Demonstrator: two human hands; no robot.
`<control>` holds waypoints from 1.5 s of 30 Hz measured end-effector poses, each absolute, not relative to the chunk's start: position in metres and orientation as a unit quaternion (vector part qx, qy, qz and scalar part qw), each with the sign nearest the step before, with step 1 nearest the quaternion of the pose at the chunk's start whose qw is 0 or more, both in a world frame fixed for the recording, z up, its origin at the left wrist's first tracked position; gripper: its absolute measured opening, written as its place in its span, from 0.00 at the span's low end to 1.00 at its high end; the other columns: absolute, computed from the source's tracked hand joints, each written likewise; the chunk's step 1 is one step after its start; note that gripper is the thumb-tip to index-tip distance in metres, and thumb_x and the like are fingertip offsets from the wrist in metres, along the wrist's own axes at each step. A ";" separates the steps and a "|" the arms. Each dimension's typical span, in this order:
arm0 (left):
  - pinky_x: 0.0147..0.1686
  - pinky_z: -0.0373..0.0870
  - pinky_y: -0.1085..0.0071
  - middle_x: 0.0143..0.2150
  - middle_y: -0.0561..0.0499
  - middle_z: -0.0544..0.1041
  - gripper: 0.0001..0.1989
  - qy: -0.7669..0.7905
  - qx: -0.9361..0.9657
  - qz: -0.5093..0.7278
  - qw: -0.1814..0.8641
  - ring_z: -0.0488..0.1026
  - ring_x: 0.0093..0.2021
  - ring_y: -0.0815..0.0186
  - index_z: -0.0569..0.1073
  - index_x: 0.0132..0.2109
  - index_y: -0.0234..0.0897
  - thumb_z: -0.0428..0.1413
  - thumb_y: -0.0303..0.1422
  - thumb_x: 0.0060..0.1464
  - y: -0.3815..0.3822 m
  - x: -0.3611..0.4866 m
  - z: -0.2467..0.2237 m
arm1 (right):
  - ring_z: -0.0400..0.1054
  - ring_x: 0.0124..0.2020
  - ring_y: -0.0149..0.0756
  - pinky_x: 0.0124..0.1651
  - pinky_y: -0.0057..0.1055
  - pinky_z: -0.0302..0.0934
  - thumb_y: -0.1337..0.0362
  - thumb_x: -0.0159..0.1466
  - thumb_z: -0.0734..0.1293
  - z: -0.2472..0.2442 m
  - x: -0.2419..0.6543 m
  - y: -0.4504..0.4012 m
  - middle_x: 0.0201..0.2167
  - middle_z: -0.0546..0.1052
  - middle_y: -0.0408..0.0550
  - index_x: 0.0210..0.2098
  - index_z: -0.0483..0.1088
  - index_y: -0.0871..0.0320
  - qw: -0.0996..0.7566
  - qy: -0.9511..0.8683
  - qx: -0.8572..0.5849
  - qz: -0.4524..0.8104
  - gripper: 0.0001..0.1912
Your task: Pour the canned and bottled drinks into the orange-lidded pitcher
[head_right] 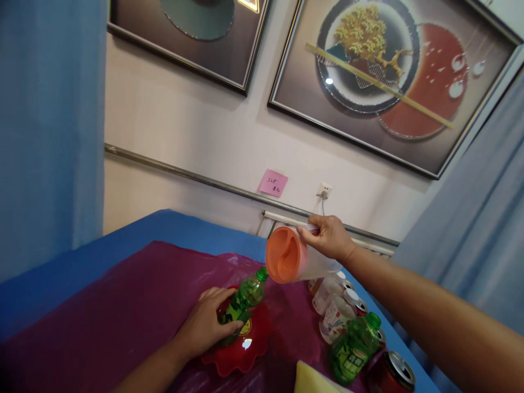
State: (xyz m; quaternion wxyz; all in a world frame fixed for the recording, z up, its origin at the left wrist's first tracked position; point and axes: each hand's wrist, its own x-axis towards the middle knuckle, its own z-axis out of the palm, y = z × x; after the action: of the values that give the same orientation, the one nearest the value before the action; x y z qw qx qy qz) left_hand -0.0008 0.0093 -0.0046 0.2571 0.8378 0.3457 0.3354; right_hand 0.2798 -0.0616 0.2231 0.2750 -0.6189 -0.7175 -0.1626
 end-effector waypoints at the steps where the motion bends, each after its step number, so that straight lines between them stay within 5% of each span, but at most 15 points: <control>1: 0.55 0.64 0.56 0.47 0.47 0.81 0.28 0.346 0.838 0.335 0.257 0.74 0.49 0.51 0.78 0.52 0.44 0.69 0.38 0.41 0.009 -0.001 -0.004 | 0.47 0.19 0.27 0.23 0.28 0.43 0.46 0.59 0.63 0.223 0.280 -0.062 0.15 0.53 0.37 0.18 0.50 0.53 0.277 -0.717 -0.619 -0.161 0.25; 45: 0.55 0.63 0.57 0.48 0.47 0.79 0.28 0.345 0.836 0.331 0.269 0.73 0.50 0.53 0.77 0.52 0.41 0.68 0.36 0.41 0.007 -0.001 -0.002 | 0.46 0.19 0.26 0.23 0.28 0.41 0.47 0.60 0.63 0.233 0.278 -0.062 0.15 0.52 0.36 0.19 0.50 0.53 0.267 -0.728 -0.609 -0.166 0.24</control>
State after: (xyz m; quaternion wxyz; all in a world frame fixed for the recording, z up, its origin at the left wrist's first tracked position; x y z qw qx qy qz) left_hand -0.0013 0.0065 -0.0021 0.2687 0.8362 0.3448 0.3311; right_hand 0.2782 -0.0619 0.2331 0.2668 -0.6087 -0.7284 -0.1664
